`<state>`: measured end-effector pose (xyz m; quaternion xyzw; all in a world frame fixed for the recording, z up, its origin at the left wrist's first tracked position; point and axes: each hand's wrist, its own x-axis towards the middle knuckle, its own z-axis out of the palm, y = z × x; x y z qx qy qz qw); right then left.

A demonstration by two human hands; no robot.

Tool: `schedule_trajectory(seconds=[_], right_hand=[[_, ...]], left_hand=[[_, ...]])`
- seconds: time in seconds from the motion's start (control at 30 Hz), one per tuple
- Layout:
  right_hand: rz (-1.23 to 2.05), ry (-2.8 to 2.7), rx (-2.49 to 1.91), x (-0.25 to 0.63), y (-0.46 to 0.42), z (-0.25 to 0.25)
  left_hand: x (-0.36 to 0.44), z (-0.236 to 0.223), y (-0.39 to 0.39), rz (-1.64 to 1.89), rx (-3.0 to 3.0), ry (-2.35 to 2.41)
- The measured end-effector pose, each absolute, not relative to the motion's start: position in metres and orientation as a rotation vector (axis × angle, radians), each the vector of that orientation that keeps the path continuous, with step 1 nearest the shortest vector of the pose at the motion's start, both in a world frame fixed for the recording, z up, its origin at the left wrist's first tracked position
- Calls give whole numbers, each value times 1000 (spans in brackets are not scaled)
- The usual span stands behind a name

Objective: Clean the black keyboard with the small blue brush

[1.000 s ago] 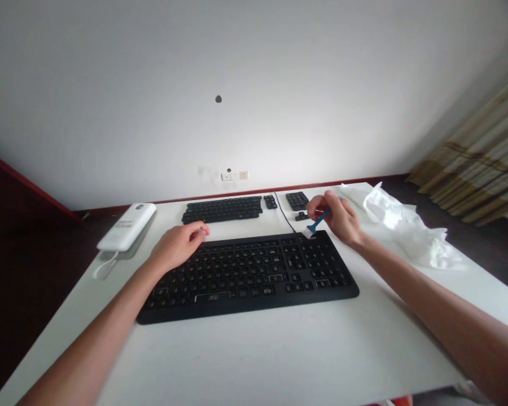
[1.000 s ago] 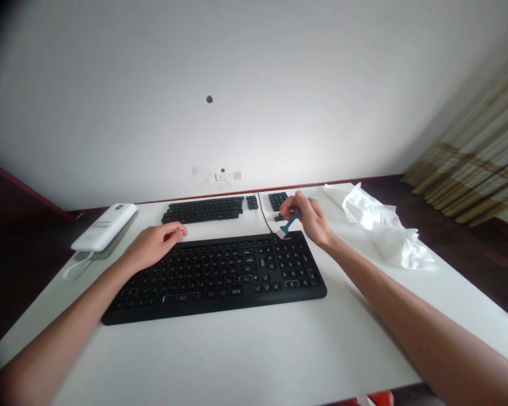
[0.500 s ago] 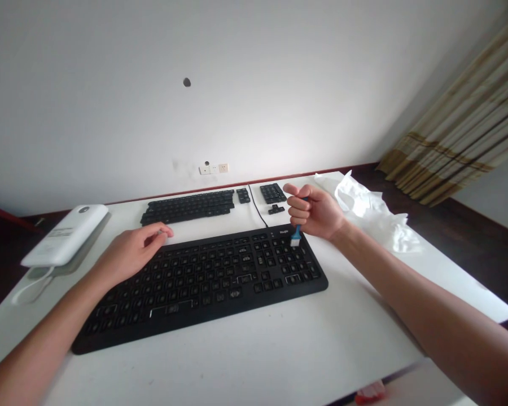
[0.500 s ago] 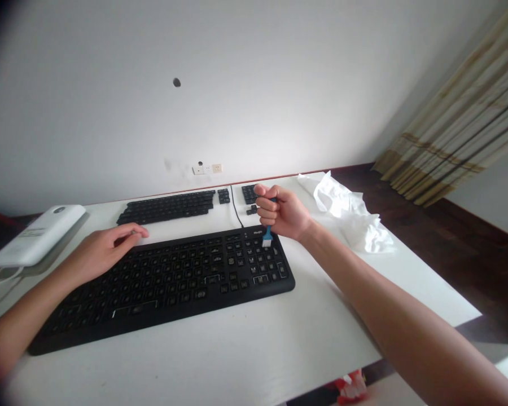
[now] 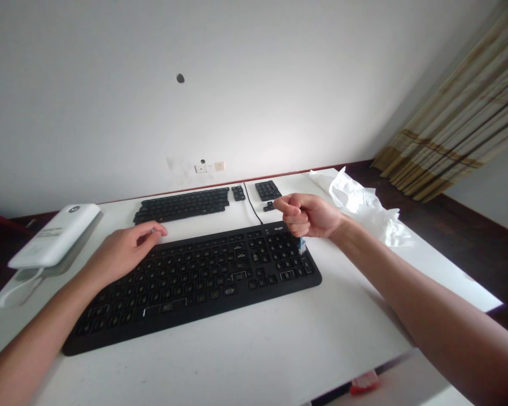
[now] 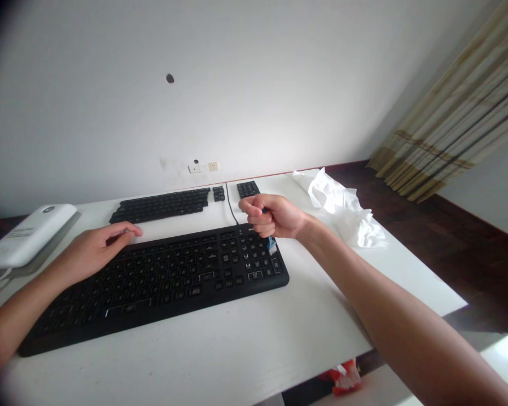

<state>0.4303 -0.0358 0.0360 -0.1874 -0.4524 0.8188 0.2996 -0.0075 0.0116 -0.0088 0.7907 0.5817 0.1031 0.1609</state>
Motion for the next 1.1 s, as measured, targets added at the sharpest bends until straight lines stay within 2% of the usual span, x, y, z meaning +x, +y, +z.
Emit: schedule_trajectory(seconds=[0.13, 0.3, 0.47, 0.57, 0.73, 0.93, 1.1], right_hand=[[2113, -1154, -468, 430, -37, 37], [2272, -1158, -436, 428, -37, 32], [2194, -1100, -494, 434, -32, 30], [2321, -1129, -528, 436, -31, 30], [2454, -1077, -272, 429, -37, 28], [2693, -1165, -297, 415, -46, 23], [2529, -1090, -194, 416, -45, 25]], left_hand=[[-5, -5, 9, 292, 2248, 1663], [-3, -3, 8, 291, 2214, 1685], [-5, -5, 10, 282, 2233, 1672], [-6, -7, 11, 294, 2243, 1670], [-5, -5, 10, 301, 2257, 1657], [-7, -5, 11, 288, 2253, 1641], [-8, -7, 11, 306, 2251, 1646]])
